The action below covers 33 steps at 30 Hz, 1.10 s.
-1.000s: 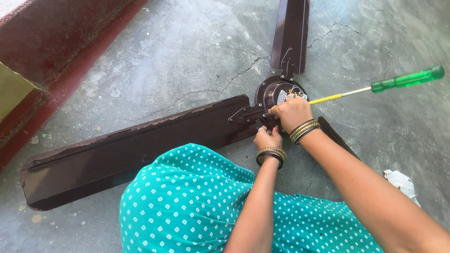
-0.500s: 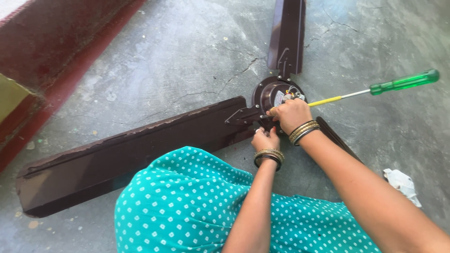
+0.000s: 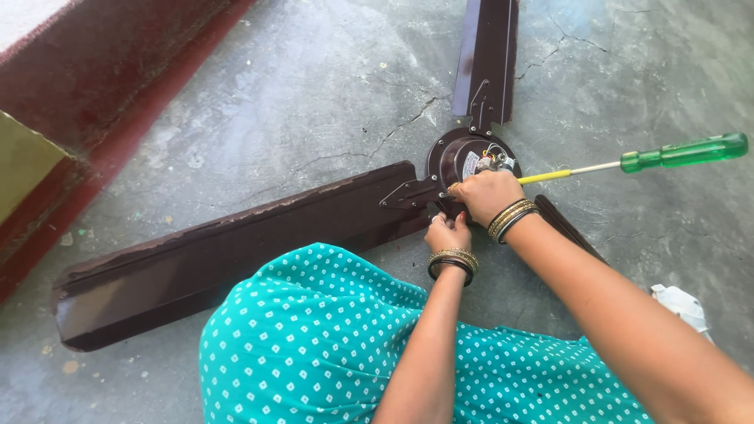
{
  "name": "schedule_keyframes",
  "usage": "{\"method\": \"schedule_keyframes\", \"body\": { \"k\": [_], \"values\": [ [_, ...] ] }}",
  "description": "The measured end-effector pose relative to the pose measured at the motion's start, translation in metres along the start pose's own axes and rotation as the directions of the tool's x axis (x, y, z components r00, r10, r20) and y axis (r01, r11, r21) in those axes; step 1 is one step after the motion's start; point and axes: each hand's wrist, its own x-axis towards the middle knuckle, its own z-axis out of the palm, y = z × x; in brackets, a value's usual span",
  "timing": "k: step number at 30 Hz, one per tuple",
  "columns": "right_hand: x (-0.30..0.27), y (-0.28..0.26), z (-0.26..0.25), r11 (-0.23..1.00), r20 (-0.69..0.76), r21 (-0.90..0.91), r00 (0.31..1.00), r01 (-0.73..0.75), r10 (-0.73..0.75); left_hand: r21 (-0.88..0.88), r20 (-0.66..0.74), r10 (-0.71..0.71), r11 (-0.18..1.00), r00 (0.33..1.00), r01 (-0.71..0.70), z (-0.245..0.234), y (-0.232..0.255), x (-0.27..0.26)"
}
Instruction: The person sits on the floor and uses a screwdriver to tighten screws on the central hub of a ceiling fan. They rotate the fan and continue securing the blades to the motor housing.
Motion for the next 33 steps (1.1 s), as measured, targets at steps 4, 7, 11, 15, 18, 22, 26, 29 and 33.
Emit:
{"method": "schedule_keyframes", "body": {
  "k": [4, 7, 11, 15, 18, 22, 26, 29, 33],
  "values": [
    [0.014, 0.0, -0.015, 0.993, 0.167, -0.06, 0.981, 0.106, -0.095, -0.006, 0.014, 0.018, 1.0, 1.0, -0.017, -0.001, -0.002, 0.002],
    [0.029, -0.002, -0.022, 0.969, 0.295, -0.107, 0.938, 0.222, -0.182, -0.031, 0.047, -0.023, 0.999, 0.999, 0.024, -0.004, -0.004, -0.002],
    [0.045, -0.005, -0.027, 0.932, 0.312, -0.165, 0.914, 0.322, -0.26, -0.051, 0.047, -0.031, 0.998, 0.998, 0.033, -0.005, 0.002, 0.0],
    [0.051, -0.008, -0.027, 0.931, 0.326, -0.143, 0.904, 0.335, -0.275, -0.062, 0.064, -0.035, 0.997, 0.997, 0.039, -0.006, -0.001, -0.002],
    [0.051, -0.01, -0.029, 0.952, 0.309, -0.125, 0.923, 0.279, -0.23, -0.107, 0.076, -0.066, 0.991, 0.995, 0.074, -0.004, -0.005, -0.001],
    [0.049, -0.014, -0.033, 0.974, 0.355, -0.12, 0.925, 0.19, -0.136, -0.086, 0.035, 0.017, 0.996, 0.999, -0.014, 0.002, -0.012, 0.003],
    [0.055, -0.021, -0.041, 0.996, 0.368, -0.077, 0.929, 0.056, -0.024, -0.054, 0.012, 0.039, 0.998, 0.999, -0.038, -0.002, -0.01, 0.006],
    [0.049, -0.019, -0.043, 0.998, 0.377, -0.038, 0.925, -0.046, 0.057, -0.082, 0.082, -0.026, 0.996, 0.996, 0.033, -0.006, -0.004, 0.002],
    [0.038, -0.016, -0.043, 0.995, 0.387, 0.003, 0.917, -0.103, 0.094, -0.018, 0.064, -0.059, 0.998, 0.996, 0.06, -0.012, 0.007, 0.001]
  ]
}}
